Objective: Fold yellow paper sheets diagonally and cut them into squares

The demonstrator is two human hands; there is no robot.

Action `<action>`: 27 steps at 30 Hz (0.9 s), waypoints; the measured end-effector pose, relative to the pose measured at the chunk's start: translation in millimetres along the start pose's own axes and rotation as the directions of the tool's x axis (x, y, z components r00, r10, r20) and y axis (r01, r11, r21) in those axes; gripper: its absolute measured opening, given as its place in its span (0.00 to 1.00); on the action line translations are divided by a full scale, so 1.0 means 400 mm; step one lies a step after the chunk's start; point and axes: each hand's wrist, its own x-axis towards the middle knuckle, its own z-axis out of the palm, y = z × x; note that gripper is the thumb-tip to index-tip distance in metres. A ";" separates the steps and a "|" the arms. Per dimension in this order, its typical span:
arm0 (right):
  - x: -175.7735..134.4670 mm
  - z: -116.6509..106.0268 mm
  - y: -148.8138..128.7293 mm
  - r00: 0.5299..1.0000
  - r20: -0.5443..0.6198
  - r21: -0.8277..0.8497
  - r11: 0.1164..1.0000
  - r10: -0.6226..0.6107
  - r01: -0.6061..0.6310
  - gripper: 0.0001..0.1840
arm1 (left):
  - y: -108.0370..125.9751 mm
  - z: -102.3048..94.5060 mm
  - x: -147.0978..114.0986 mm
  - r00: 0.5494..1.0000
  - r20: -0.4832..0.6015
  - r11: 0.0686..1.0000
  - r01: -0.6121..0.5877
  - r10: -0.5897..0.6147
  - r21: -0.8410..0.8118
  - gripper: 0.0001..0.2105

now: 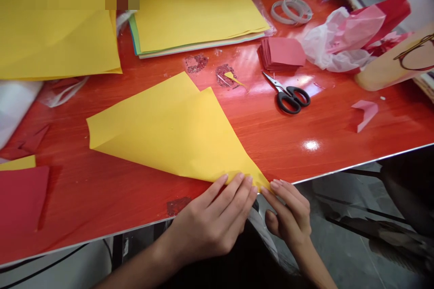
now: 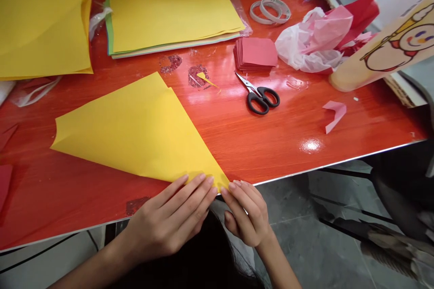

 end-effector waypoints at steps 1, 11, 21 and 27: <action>0.001 0.001 0.000 1.000 -0.006 0.000 1.000 -0.004 0.004 0.19 | 0.000 0.000 0.000 1.000 0.002 1.000 0.000 0.000 0.000 0.22; -0.002 0.020 0.002 0.997 -0.078 -0.010 1.000 0.009 -0.010 0.15 | -0.008 -0.014 -0.004 0.999 0.024 0.997 0.046 -0.045 -0.058 0.21; -0.004 0.038 0.006 0.993 -0.119 -0.027 1.000 0.001 -0.004 0.13 | -0.046 -0.054 -0.054 0.983 0.007 0.980 0.185 -0.185 -0.069 0.19; -0.004 0.038 0.005 0.991 -0.133 -0.026 1.000 0.006 -0.009 0.14 | -0.060 -0.076 -0.094 0.962 0.003 0.962 0.273 -0.273 -0.017 0.19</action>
